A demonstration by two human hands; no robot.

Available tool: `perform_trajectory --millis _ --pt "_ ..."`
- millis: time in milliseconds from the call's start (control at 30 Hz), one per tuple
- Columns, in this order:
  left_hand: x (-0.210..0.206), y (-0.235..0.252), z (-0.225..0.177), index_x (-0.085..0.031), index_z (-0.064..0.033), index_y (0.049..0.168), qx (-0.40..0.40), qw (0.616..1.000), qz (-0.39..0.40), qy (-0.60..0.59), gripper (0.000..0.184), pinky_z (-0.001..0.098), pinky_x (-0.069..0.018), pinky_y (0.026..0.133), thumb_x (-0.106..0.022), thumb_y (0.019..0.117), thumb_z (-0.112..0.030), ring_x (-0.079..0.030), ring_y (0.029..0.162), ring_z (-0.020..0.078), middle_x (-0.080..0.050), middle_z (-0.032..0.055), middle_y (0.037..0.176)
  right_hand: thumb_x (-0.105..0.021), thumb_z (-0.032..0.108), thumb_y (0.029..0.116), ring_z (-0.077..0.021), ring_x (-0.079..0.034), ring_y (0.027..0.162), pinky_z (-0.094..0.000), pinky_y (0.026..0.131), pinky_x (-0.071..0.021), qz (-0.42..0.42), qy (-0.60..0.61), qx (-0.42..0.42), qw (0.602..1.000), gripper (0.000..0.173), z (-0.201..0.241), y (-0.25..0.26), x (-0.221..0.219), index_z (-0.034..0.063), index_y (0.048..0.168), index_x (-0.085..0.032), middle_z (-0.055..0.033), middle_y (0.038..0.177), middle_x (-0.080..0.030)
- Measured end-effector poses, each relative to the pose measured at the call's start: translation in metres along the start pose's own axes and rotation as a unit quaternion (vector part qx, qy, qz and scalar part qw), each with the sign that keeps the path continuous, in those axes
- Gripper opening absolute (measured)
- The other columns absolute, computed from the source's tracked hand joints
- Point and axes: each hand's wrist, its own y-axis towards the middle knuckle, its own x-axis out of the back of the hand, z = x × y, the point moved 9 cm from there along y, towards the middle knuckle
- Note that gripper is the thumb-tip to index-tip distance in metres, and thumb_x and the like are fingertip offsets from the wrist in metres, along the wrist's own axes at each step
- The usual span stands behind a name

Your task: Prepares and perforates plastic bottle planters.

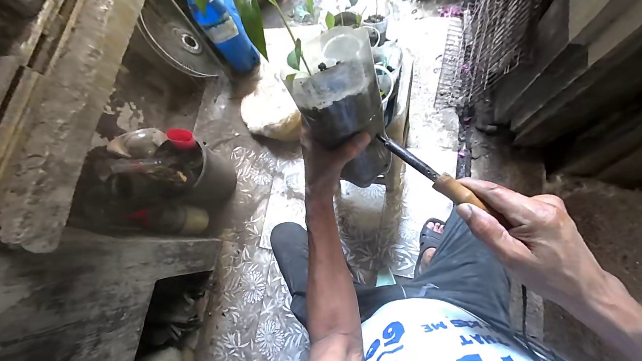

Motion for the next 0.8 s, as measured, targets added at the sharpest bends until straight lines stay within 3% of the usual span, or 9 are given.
perform_trajectory --millis 200,300,500,600,800 --pt "0.0 -0.002 0.001 -0.043 -0.0034 0.136 0.002 1.0 -0.005 0.016 0.099 0.0343 -0.0595 0.093 -0.096 0.0549 -0.026 -0.068 0.104 0.0109 -0.067 0.0041 0.115 -0.048 0.031 0.1076 0.0028 -0.047 0.052 -0.0175 0.047 -0.0393 0.005 0.009 -0.01 1.0 0.039 -0.004 0.004 -0.004 0.0058 0.128 -0.07 0.0047 0.068 -0.06" --pt "0.001 0.0 0.004 -0.039 -0.0022 0.143 0.018 0.999 -0.018 0.037 0.109 0.0347 -0.0587 0.095 -0.096 0.0536 -0.027 -0.067 0.107 0.0121 -0.065 0.0066 0.12 -0.048 0.029 0.1079 0.0044 -0.047 0.053 -0.0158 0.047 -0.0395 0.008 0.021 -0.016 1.0 0.038 -0.005 0.003 -0.001 0.0063 0.129 -0.07 0.0052 0.069 -0.06" --pt "0.004 0.007 -0.005 -0.039 -0.003 0.14 -0.013 1.0 -0.026 0.008 0.098 0.034 -0.0598 0.093 -0.094 0.0617 -0.027 -0.068 0.104 0.0104 -0.065 0.0034 0.116 -0.048 0.032 0.1085 0.0065 -0.047 0.054 -0.0132 0.048 -0.0394 0.018 0.028 -0.027 0.999 0.04 -0.008 -0.007 0.01 0.0049 0.127 -0.07 0.0056 0.072 -0.062" --pt "0.007 0.006 -0.006 -0.037 -0.0037 0.141 -0.002 0.999 -0.039 0.016 0.103 0.0308 -0.0596 0.091 -0.094 0.0596 -0.032 -0.067 0.103 0.0077 -0.065 0.0015 0.116 -0.048 0.033 0.1084 0.0062 -0.047 0.054 -0.0135 0.048 -0.0396 0.022 0.033 -0.032 0.999 0.04 -0.012 -0.009 0.005 0.0045 0.125 -0.071 0.0054 0.071 -0.061" --pt "0.009 0.006 -0.007 -0.038 -0.0038 0.14 -0.014 0.999 -0.035 0.007 0.103 0.0335 -0.0595 0.093 -0.095 0.0581 -0.029 -0.067 0.105 0.01 -0.065 0.0033 0.117 -0.048 0.033 0.1081 0.0059 -0.046 0.053 -0.0144 0.046 -0.0385 0.031 0.03 -0.031 0.999 0.039 -0.013 -0.006 -0.001 0.0064 0.126 -0.071 0.0063 0.069 -0.06"
